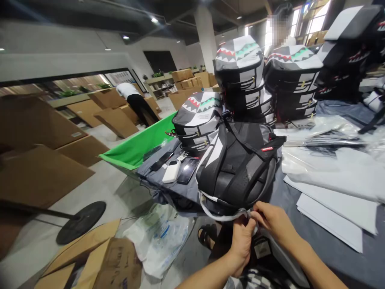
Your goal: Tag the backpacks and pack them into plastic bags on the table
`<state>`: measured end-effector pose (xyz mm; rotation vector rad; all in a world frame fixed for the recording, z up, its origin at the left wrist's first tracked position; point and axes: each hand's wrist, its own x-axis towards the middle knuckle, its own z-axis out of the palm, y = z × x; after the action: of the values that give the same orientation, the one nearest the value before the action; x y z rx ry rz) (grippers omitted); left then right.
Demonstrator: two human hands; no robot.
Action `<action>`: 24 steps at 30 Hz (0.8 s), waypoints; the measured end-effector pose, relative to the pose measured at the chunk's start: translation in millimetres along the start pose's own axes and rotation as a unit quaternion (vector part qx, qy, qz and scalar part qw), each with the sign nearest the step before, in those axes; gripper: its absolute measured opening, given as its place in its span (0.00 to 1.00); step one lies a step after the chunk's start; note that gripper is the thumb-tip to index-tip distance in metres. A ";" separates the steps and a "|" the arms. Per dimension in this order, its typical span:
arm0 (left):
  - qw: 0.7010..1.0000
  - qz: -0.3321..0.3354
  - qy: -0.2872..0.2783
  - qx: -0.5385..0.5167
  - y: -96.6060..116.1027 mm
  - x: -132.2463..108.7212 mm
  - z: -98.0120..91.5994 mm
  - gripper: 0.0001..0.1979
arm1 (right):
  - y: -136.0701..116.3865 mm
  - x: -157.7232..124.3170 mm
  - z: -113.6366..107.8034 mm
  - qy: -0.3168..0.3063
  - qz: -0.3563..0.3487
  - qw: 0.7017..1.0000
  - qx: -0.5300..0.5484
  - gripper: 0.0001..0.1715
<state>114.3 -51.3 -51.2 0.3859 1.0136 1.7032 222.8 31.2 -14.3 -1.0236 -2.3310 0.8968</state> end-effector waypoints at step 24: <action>0.992 -0.045 0.104 -0.050 -8.2 8.5 -6.5 0.31 | 22.9 1.1 27.8 -0.006 0.067 0.985 0.158 0.15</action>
<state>111.7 -45.9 -63.2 0.0965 1.0746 1.7288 216.1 33.2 -49.7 -1.0478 -2.0600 1.2798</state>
